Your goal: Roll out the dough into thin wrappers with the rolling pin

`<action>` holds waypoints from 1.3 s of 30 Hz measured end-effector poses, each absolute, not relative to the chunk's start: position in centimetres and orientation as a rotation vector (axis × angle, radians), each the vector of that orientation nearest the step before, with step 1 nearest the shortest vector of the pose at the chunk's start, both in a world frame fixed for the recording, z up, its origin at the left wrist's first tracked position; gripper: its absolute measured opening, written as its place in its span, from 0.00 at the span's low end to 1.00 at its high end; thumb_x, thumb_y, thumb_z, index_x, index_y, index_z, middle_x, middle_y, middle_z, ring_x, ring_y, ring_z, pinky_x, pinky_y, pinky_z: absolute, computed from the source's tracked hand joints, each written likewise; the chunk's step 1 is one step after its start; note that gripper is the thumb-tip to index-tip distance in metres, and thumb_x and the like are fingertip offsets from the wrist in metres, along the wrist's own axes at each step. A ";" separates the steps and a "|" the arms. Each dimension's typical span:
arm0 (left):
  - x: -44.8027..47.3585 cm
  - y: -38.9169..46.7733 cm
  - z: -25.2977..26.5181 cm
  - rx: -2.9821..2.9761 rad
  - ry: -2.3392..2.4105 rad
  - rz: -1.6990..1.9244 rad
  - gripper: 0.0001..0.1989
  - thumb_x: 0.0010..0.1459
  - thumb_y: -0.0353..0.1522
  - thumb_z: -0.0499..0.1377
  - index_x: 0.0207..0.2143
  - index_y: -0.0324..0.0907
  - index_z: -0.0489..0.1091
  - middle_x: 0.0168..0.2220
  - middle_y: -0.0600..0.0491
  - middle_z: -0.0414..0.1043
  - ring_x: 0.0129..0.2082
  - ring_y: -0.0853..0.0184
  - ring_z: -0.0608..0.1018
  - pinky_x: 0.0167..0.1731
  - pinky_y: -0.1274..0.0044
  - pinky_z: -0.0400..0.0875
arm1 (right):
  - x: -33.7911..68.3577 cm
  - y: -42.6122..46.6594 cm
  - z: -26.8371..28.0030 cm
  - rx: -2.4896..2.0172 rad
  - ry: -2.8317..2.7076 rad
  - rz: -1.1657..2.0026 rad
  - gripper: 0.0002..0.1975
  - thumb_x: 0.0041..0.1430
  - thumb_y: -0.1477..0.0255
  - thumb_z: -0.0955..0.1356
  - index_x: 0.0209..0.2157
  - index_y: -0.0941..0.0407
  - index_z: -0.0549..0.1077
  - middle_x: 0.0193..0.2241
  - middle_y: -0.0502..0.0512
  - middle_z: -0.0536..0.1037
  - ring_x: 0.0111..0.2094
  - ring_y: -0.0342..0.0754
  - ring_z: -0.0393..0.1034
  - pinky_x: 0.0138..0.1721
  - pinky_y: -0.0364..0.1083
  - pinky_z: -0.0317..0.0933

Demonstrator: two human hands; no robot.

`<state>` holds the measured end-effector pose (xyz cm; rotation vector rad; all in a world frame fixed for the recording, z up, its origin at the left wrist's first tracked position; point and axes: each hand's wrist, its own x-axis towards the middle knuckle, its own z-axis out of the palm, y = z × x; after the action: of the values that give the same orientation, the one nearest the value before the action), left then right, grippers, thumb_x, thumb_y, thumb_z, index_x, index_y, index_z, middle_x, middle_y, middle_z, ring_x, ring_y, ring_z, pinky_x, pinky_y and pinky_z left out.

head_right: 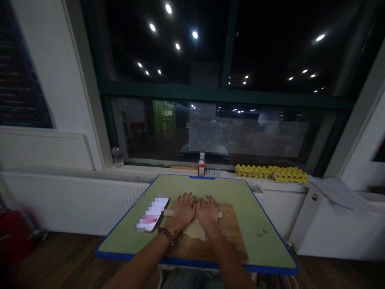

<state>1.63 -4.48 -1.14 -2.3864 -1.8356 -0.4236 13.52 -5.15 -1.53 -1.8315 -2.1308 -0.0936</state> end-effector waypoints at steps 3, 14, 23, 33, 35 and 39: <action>1.6 -6.0 -1.0 -2.413 -1.812 -0.424 0.22 0.67 0.33 0.43 0.56 0.40 0.70 0.60 0.45 0.67 0.61 0.54 0.66 0.61 0.62 0.54 | 13.4 -6.6 -2.2 -1.838 -2.136 -0.197 0.20 0.65 0.75 0.57 0.50 0.59 0.75 0.54 0.65 0.73 0.61 0.53 0.60 0.60 0.52 0.49; 1.4 -10.4 -1.9 -2.351 -1.765 -0.767 0.20 0.65 0.33 0.45 0.50 0.47 0.74 0.57 0.50 0.71 0.56 0.55 0.71 0.60 0.58 0.55 | 14.7 -9.3 -3.5 -1.584 -1.939 -0.087 0.18 0.68 0.70 0.57 0.44 0.50 0.78 0.47 0.52 0.79 0.51 0.48 0.68 0.60 0.49 0.49; 0.1 -10.4 -2.3 -2.220 -2.035 -0.776 0.22 0.63 0.38 0.49 0.58 0.51 0.66 0.68 0.52 0.54 0.67 0.56 0.55 0.63 0.56 0.49 | 15.2 -9.5 -4.2 -1.835 -1.632 -0.041 0.16 0.67 0.67 0.58 0.45 0.46 0.77 0.53 0.52 0.74 0.60 0.56 0.59 0.63 0.63 0.37; -0.3 -10.9 -1.7 -2.271 -2.103 -0.816 0.19 0.65 0.39 0.47 0.54 0.53 0.69 0.68 0.52 0.53 0.67 0.56 0.54 0.61 0.51 0.48 | 16.4 -9.1 -4.4 -1.666 -1.666 0.081 0.16 0.65 0.69 0.59 0.46 0.51 0.76 0.52 0.53 0.75 0.55 0.51 0.62 0.59 0.50 0.51; -0.3 -11.0 -1.5 -2.290 -2.115 -0.825 0.17 0.65 0.39 0.47 0.51 0.54 0.71 0.65 0.54 0.59 0.65 0.56 0.57 0.61 0.51 0.49 | 16.5 -9.1 -4.4 -1.661 -1.683 0.099 0.16 0.65 0.69 0.59 0.46 0.51 0.76 0.50 0.53 0.75 0.54 0.51 0.63 0.58 0.50 0.51; -0.3 -10.9 -1.6 -2.288 -2.106 -0.867 0.15 0.65 0.38 0.49 0.48 0.55 0.73 0.64 0.55 0.62 0.64 0.56 0.58 0.61 0.51 0.49 | 15.9 -9.6 -4.2 -1.817 -1.680 -0.002 0.16 0.65 0.66 0.60 0.47 0.51 0.76 0.52 0.55 0.75 0.55 0.56 0.63 0.58 0.55 0.49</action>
<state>-0.32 -10.93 -1.60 -2.2879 -2.1062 -0.8673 15.85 -9.56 -4.21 -1.8171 -1.6801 -0.0023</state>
